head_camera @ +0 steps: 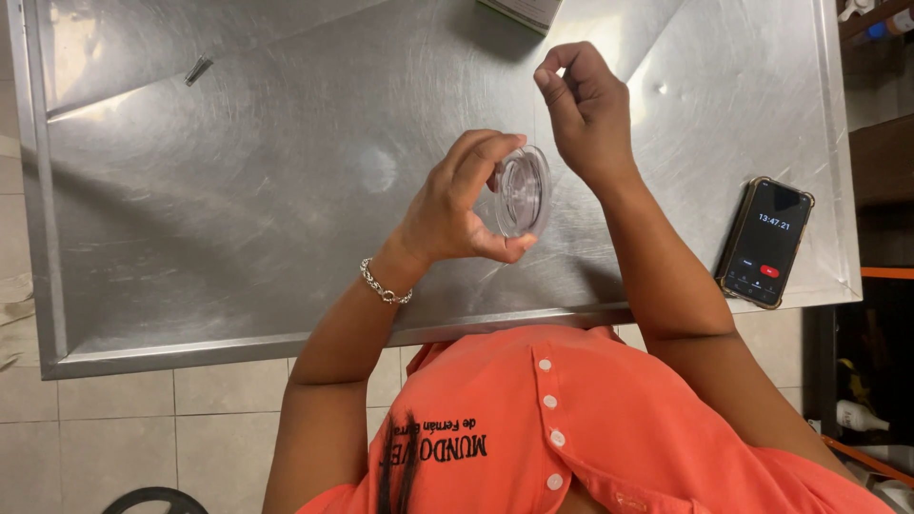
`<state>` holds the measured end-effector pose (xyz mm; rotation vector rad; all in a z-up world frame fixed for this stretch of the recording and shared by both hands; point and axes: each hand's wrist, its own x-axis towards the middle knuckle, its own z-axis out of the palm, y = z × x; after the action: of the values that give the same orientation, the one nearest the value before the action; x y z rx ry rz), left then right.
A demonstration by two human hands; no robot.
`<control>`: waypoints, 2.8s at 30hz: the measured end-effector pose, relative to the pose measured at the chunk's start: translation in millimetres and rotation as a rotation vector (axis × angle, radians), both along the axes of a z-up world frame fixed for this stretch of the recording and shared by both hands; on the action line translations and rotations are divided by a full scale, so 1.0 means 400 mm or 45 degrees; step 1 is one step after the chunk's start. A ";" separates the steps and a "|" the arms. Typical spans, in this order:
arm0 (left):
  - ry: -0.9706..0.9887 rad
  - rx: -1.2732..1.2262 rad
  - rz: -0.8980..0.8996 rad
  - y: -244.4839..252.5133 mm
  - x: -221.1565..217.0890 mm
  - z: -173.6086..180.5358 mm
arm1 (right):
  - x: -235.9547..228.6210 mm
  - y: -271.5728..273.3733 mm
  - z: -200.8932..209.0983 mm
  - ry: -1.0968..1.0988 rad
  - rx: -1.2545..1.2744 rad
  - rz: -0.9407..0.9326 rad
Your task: The person handles several spools of fishing line on a metal table, pulling out line ends and placing spools into a purple-lidded container. The person retrieves the container from a nearby orange cart, opens it, and continues to sort and place spools inside.
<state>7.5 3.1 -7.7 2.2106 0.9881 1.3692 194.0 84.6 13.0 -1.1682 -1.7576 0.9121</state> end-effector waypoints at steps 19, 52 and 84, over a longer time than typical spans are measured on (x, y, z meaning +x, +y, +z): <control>-0.185 -0.649 -0.243 0.003 0.016 -0.028 | 0.105 0.041 0.116 -0.238 1.059 -0.181; -0.667 -0.608 -0.424 0.003 0.010 -0.041 | 0.086 -0.130 0.016 0.279 0.079 0.484; -0.320 -0.434 0.009 -0.001 0.002 -0.035 | 0.128 -0.271 0.125 -1.001 0.498 0.400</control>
<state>8.2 2.5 -21.6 1.7426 1.0472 1.3282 245.2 -23.7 63.0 -1.0693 -2.6578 0.2258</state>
